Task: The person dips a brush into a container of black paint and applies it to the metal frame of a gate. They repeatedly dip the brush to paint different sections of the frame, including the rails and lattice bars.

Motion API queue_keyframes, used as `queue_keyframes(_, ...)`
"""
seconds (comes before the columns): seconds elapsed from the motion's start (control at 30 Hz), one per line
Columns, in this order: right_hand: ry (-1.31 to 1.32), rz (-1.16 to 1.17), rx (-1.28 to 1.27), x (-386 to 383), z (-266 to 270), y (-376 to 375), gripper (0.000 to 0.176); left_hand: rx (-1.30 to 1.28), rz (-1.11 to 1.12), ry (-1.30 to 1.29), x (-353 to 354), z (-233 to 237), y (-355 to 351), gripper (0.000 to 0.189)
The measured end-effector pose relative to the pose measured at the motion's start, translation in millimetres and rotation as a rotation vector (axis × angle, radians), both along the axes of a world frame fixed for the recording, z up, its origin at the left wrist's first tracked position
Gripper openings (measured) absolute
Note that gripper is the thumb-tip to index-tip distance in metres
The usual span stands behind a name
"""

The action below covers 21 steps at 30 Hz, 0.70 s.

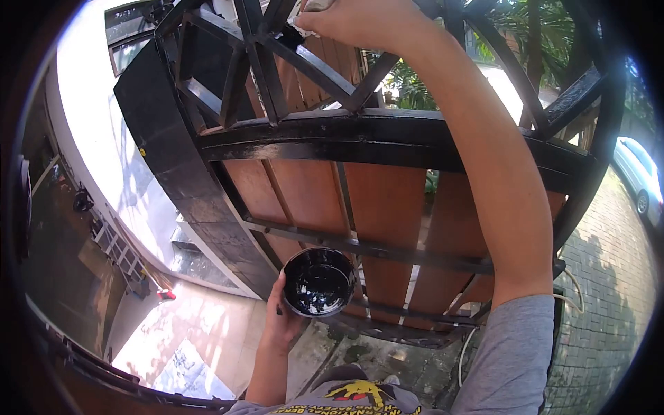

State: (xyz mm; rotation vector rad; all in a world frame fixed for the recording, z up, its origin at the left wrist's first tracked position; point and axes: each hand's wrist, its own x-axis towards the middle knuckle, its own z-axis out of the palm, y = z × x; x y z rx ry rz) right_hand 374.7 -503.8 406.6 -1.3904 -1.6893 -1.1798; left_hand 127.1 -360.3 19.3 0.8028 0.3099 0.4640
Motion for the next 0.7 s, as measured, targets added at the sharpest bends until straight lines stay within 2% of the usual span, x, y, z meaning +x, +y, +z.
queue_keyframes(0.03, -0.065, -0.09, 0.04, 0, 1, -1, 0.027, 0.0, 0.034, -0.005, 0, -4, -5, 0.052)
queue_keyframes(0.13, 0.2, -0.229, -0.278, -21, 16, -28, 0.028, 0.007, 0.075, 0.004, -8, -12, -16, 0.052)
queue_keyframes(0.17, 0.381, -0.231, -0.405, -36, 21, -40, 0.028, 0.009, 0.076, 0.002, -9, -13, -20, 0.052)
queue_keyframes(0.27, 0.617, -0.045, -0.615, -32, 36, -51, 0.027, 0.026, 0.132, 0.012, -11, -8, -31, 0.053)
queue_keyframes(0.33, 0.551, -0.154, -0.376, -44, 35, -33, 0.026, 0.042, 0.165, -0.013, -11, -4, -39, 0.053)
queue_keyframes(0.4, 0.295, 0.036, -0.26, -12, 36, -19, 0.025, 0.059, 0.178, -0.029, -10, 1, -46, 0.053)
queue_keyframes(0.43, 0.324, 0.101, -0.285, -12, 34, -15, 0.026, 0.067, 0.177, -0.035, -9, 5, -50, 0.053)
queue_keyframes(0.5, 0.214, -0.002, -0.381, -6, 39, -15, 0.025, 0.081, 0.181, -0.043, -9, 11, -54, 0.053)
queue_keyframes(0.53, 0.159, -0.055, -0.429, -28, 39, -23, 0.025, 0.081, 0.187, -0.045, -8, 13, -56, 0.053)
queue_keyframes(0.57, 0.581, -0.187, -0.539, -53, 41, -36, 0.023, 0.082, 0.194, -0.048, -8, 15, -58, 0.054)
queue_keyframes(0.67, 0.569, 0.015, -0.478, -32, 39, -21, 0.022, 0.098, 0.199, -0.058, -12, 23, -64, 0.052)
queue_keyframes(0.7, 0.155, 0.048, -0.232, -11, 37, -4, 0.024, 0.096, 0.197, -0.073, -13, 22, -64, 0.051)
